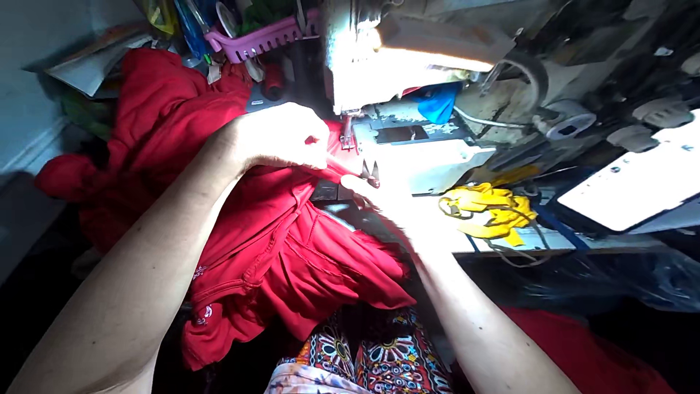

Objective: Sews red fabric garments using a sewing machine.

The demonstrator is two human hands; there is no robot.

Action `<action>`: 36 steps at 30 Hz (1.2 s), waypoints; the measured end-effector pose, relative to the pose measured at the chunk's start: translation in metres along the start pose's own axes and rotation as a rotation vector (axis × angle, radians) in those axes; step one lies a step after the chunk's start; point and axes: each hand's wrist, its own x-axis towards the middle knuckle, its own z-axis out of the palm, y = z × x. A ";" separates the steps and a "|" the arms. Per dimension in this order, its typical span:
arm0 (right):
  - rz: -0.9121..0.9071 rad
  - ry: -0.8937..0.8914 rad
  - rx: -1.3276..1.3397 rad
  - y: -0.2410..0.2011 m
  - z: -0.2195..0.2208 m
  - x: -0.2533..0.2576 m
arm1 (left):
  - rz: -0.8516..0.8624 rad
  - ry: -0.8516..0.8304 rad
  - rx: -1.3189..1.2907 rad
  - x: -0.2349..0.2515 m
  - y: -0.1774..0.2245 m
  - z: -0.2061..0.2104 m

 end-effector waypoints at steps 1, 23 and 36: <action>-0.031 0.020 0.010 0.006 0.002 0.007 | -0.020 -0.009 -0.009 0.000 -0.001 0.002; -0.079 0.113 -0.176 -0.011 0.009 -0.019 | -0.521 0.410 0.084 0.071 -0.031 0.075; -0.175 0.186 -0.864 -0.032 -0.006 -0.002 | -0.430 0.587 -0.286 -0.027 -0.038 0.045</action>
